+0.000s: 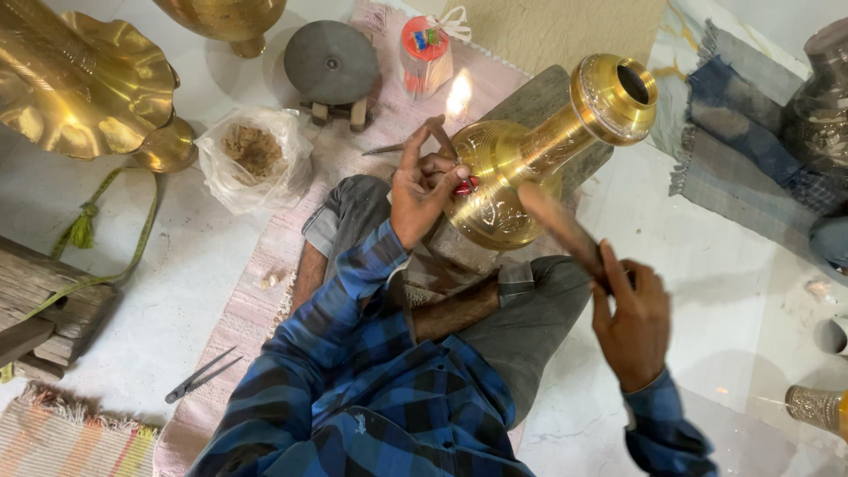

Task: The person sits on the floor holding a brass vase against a wooden block and engraves a decorative pattern into its surface, striking a chisel with a wooden mallet. They periodically reposition the vase and touch the engraved area with a finger before resuming chiseling.

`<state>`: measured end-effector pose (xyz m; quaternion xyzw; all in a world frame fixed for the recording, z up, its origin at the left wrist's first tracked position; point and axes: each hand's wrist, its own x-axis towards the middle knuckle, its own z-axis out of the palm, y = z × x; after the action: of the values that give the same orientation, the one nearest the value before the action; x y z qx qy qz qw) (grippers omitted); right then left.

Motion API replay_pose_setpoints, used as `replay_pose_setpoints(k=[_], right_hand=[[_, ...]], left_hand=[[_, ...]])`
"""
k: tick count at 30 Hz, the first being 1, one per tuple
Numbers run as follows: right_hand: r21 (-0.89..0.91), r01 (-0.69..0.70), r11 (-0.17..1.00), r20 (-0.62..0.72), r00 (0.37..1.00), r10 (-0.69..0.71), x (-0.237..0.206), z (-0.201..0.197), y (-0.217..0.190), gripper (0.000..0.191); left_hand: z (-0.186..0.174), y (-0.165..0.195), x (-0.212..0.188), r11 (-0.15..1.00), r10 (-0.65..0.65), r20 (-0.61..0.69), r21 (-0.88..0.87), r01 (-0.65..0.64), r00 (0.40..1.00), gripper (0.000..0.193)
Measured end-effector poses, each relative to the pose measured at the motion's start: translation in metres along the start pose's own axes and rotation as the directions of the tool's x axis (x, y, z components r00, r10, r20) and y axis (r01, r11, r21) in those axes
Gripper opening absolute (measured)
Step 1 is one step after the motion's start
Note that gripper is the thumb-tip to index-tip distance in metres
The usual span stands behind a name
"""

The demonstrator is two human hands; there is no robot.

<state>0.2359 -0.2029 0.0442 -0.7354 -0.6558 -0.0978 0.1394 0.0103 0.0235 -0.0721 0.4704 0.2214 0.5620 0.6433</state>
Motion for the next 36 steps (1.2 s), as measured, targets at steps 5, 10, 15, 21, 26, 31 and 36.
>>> replay_pose_setpoints(k=[5, 10, 15, 21, 26, 31, 36], right_hand=[[0.357, -0.218, 0.908, -0.023, 0.970, 0.242, -0.044, 0.049, -0.011, 0.059], [0.455, -0.318, 0.832, -0.040, 0.926, 0.376, -0.055, 0.068, -0.029, 0.060], [0.394, -0.350, 0.850, 0.066, 0.933, 0.354, -0.054, 0.069, -0.033, 0.065], [0.684, -0.408, 0.604, 0.111, 0.877, 0.467, -0.063, 0.083, -0.037, 0.062], [0.943, -0.331, -0.029, 0.269, 0.709, 0.652, -0.066, 0.112, -0.026, 0.040], [0.900, -0.290, -0.325, 0.435, 0.622, 0.651, -0.043, 0.145, -0.009, 0.029], [0.851, -0.280, -0.445, 0.519, 0.586, 0.623, 0.009, 0.174, 0.002, 0.030]], left_hand=[[-0.010, 0.005, 0.008, 0.997, -0.014, 0.073, -0.071, 0.019, 0.997, 0.076], [-0.011, 0.002, 0.022, 1.000, 0.000, 0.151, 0.031, -0.005, 0.989, 0.070], [-0.006, 0.001, 0.027, 1.000, -0.006, 0.255, 0.025, 0.000, 0.967, 0.067], [-0.001, 0.001, 0.030, 1.000, -0.013, 0.261, 0.019, 0.008, 0.965, 0.060], [-0.011, 0.003, 0.025, 0.998, -0.034, 0.051, -0.050, 0.036, 0.998, 0.051], [-0.024, -0.002, 0.020, 0.967, -0.141, -0.218, -0.238, 0.087, 0.966, 0.043], [-0.024, -0.028, 0.031, 0.901, -0.235, -0.499, -0.433, -0.005, 0.834, 0.038]])
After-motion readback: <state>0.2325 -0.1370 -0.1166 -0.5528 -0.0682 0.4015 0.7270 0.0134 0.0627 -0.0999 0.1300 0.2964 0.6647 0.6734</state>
